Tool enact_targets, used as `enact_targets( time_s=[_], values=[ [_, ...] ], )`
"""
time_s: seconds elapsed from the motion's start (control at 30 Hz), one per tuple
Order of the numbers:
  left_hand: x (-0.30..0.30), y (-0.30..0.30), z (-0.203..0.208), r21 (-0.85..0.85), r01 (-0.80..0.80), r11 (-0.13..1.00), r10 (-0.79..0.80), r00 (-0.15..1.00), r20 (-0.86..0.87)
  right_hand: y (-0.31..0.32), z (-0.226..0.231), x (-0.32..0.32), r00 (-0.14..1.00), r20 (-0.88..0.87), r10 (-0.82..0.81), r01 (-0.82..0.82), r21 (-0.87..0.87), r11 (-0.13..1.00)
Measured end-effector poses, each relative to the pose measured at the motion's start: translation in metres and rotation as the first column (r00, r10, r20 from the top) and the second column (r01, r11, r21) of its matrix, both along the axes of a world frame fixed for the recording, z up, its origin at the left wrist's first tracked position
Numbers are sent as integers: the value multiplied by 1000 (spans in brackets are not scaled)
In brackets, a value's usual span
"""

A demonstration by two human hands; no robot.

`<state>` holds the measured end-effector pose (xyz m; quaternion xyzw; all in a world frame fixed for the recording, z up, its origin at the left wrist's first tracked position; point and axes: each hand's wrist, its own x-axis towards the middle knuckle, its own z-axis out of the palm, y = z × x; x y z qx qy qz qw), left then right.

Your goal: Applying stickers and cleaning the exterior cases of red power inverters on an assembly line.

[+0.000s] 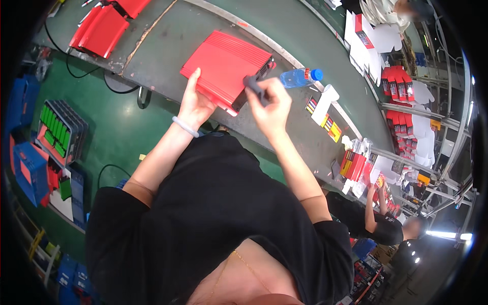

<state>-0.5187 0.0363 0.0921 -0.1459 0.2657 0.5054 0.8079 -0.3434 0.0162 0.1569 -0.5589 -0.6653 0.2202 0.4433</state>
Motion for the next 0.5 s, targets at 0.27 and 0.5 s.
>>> enact_targets(
  time_s=[0.27, 0.5],
  values=[
    [-9, 0, 17, 186, 7, 983, -1, 999, -32, 7, -12, 31, 583, -666, -465, 132, -488, 863],
    [-5, -3, 28, 273, 15, 962, 34, 984, -173, -6, -8, -15, 722, -651, -232, -111, -441, 891]
  ],
)
